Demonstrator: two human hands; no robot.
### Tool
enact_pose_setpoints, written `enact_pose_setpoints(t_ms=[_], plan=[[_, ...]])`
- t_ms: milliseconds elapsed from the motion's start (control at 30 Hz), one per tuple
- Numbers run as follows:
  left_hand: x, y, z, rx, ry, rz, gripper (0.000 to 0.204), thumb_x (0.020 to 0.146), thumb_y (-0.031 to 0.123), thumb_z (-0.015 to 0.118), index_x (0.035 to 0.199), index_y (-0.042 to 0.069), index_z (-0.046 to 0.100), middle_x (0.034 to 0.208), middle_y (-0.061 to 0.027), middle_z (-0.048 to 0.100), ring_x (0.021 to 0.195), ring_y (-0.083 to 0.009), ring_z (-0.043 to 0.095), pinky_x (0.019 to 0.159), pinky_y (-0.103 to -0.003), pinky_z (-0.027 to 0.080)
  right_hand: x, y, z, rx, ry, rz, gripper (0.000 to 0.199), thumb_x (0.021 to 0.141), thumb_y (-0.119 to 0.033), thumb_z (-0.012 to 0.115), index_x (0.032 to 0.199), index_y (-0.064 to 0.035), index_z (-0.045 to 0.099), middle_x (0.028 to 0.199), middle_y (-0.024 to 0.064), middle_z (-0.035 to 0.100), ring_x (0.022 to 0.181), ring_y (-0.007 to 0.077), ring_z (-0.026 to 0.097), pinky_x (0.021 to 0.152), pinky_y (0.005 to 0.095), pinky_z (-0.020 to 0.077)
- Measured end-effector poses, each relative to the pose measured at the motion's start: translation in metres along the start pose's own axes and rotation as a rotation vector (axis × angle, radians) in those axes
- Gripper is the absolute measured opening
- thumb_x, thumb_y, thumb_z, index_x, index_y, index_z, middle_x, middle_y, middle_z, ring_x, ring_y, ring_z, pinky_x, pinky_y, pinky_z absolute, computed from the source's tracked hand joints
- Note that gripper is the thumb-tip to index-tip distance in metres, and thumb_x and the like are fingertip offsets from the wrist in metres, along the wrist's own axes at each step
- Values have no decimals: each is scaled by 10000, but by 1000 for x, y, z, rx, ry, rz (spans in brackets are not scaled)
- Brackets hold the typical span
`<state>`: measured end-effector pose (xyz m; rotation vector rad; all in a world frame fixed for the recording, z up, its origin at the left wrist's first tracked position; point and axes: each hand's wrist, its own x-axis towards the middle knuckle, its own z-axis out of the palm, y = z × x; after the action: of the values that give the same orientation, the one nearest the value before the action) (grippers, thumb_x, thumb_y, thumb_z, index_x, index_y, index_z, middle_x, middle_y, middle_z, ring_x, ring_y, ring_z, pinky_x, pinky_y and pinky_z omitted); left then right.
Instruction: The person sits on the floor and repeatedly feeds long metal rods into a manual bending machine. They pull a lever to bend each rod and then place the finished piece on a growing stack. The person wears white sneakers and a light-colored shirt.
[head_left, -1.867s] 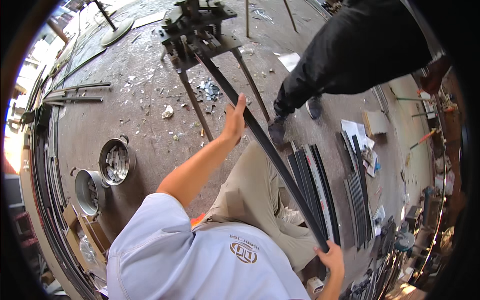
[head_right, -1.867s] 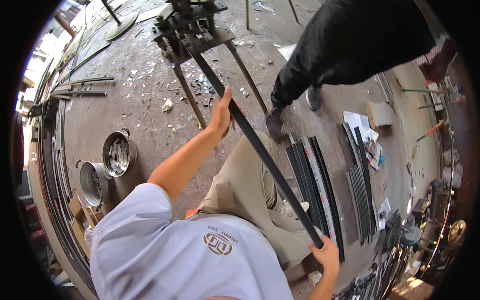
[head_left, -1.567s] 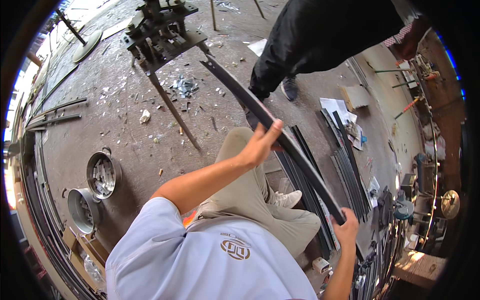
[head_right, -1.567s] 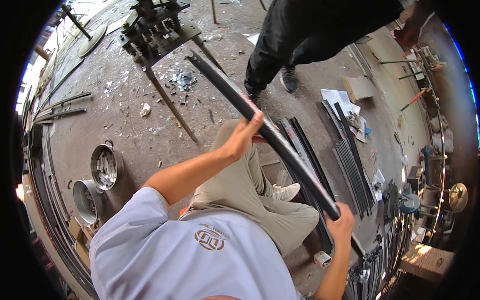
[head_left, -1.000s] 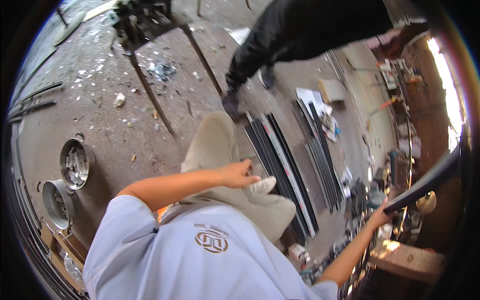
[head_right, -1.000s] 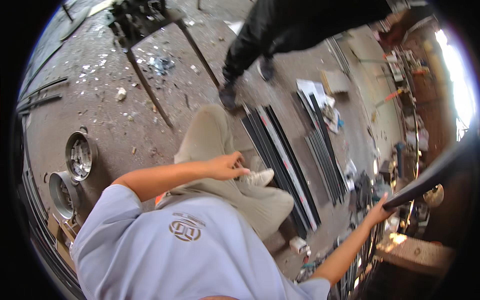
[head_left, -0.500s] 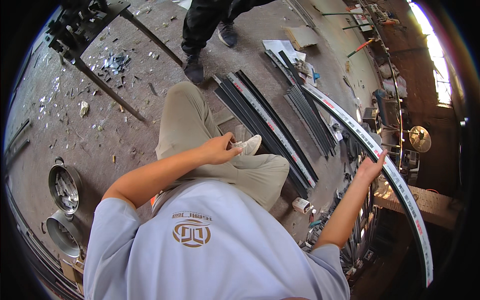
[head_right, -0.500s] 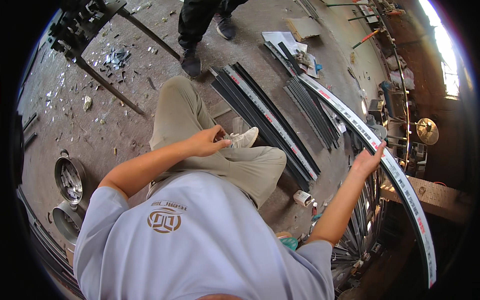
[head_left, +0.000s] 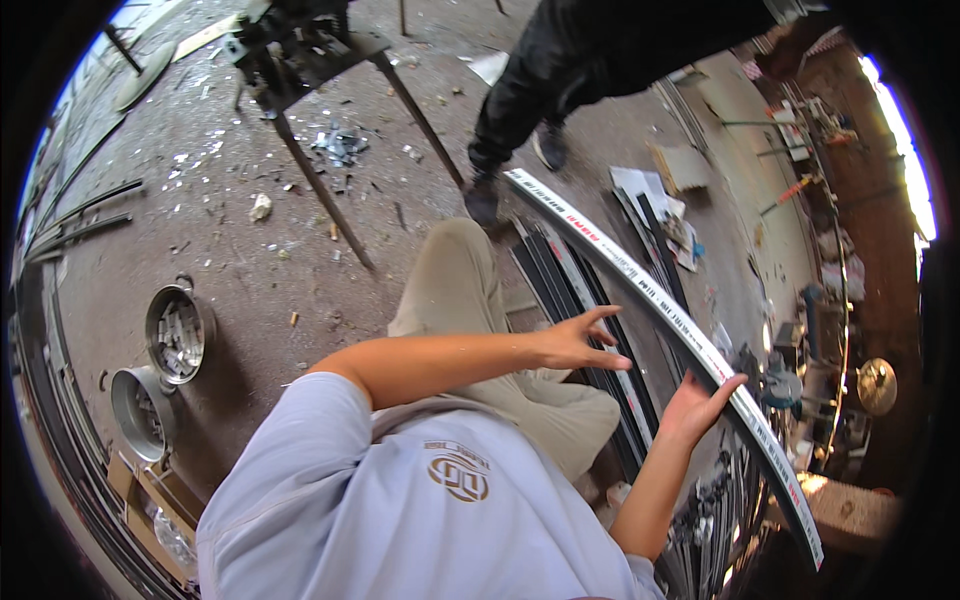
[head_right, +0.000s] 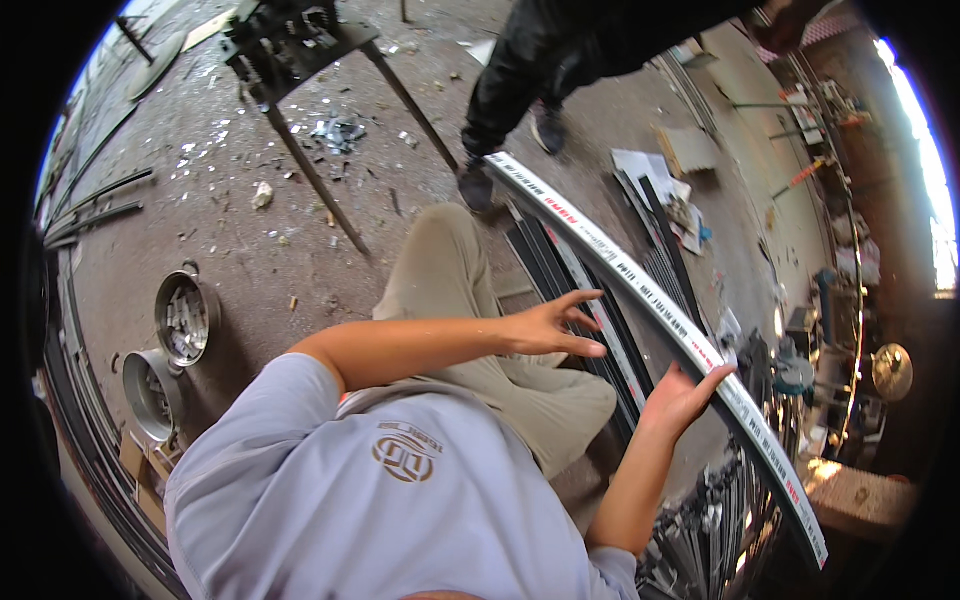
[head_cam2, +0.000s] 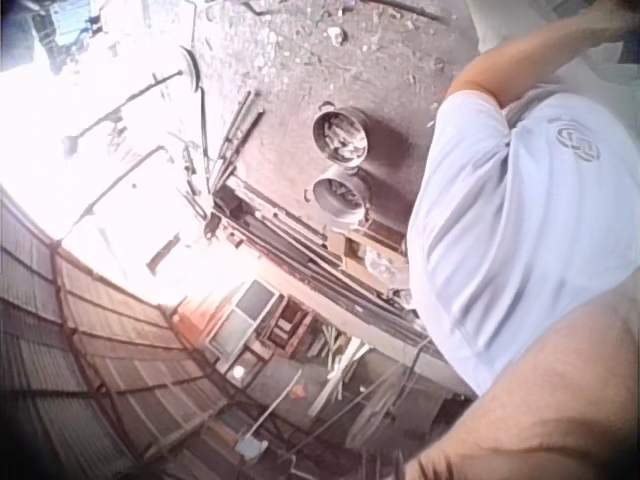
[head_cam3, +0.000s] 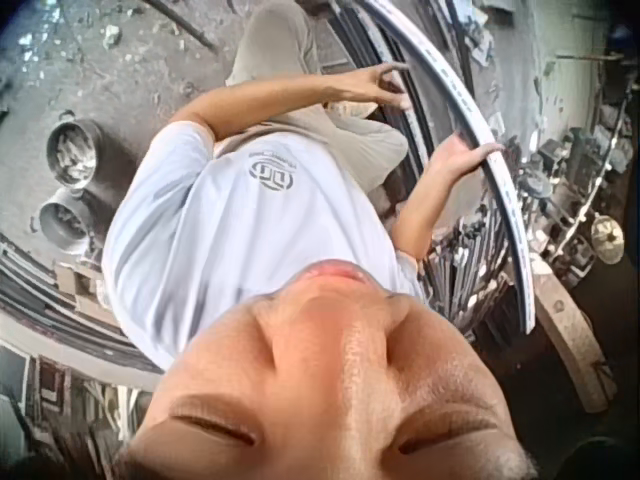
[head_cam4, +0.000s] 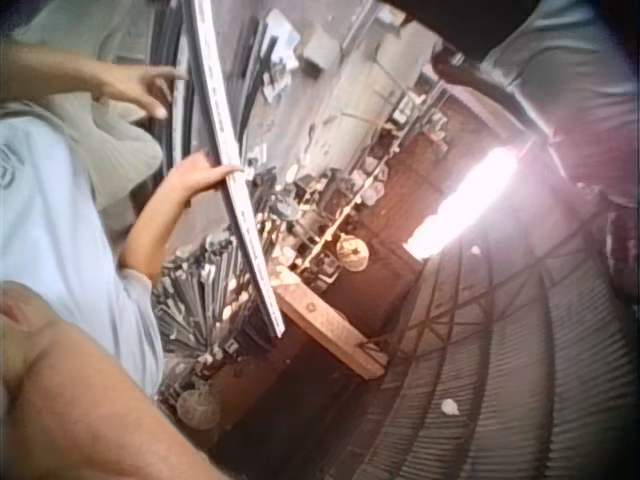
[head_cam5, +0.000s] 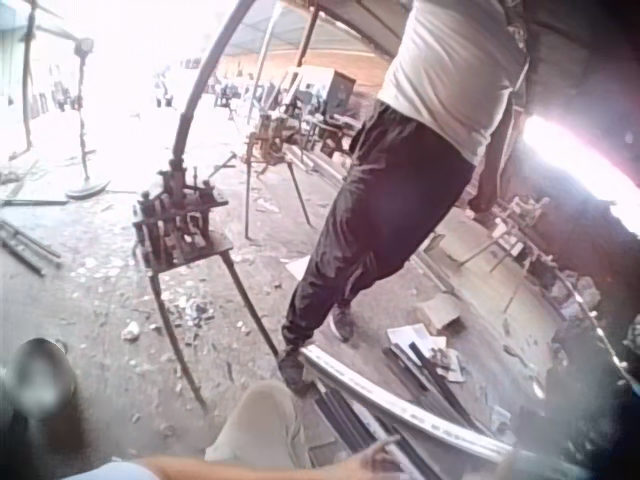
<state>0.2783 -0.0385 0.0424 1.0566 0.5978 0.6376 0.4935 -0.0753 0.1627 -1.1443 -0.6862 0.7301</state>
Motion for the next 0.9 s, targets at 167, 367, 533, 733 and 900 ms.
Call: enact_pose_setpoints(t_ms=[167, 367, 533, 733, 900], plan=[[13, 25, 7, -785, 125, 280, 455, 943, 280, 763, 1284, 15, 620, 1297, -122, 669, 1245, -229, 620, 1029, -381, 531, -39, -3, 40, 41, -75, 206, 777, 1033, -587, 507, 1457, 54, 390, 1447, 211, 492, 1362, 293, 479, 1177, 438, 345], [9, 58, -41, -771, 522, 350, 506, 930, 351, 768, 1272, 56, 540, 1150, -144, 715, 1026, -242, 732, 872, -392, 620, -34, -20, 2, -222, -695, 492, 539, 1033, -432, 594, 1269, 51, 556, 1263, 223, 619, 1209, 312, 593, 1074, 479, 447], [-11, 72, -117, -628, 806, 271, 630, 878, 406, 797, 1314, 52, 510, 989, -96, 721, 758, -227, 750, 677, -349, 633, -23, -67, -15, -1510, -786, -921, 640, 876, -412, 774, 1340, -22, 570, 1371, 172, 592, 1308, 425, 516, 1135, 539, 378], [-31, 64, -179, -532, 950, 176, 704, 834, 451, 803, 1327, 49, 502, 1010, -103, 680, 742, -225, 735, 644, -323, 628, 21, -23, -146, -1534, -907, 18, 727, 708, -362, 912, 1275, 4, 643, 1207, 202, 688, 1116, 355, 657, 991, 408, 501], [-46, 63, -200, -546, 988, 127, 704, 833, 447, 794, 1320, 37, 491, 1032, -120, 699, 748, -247, 742, 627, -338, 628, 31, 1, -164, -1536, -881, 168, 474, 755, -357, 876, 1047, -14, 729, 900, 200, 727, 831, 348, 700, 775, 429, 532]])
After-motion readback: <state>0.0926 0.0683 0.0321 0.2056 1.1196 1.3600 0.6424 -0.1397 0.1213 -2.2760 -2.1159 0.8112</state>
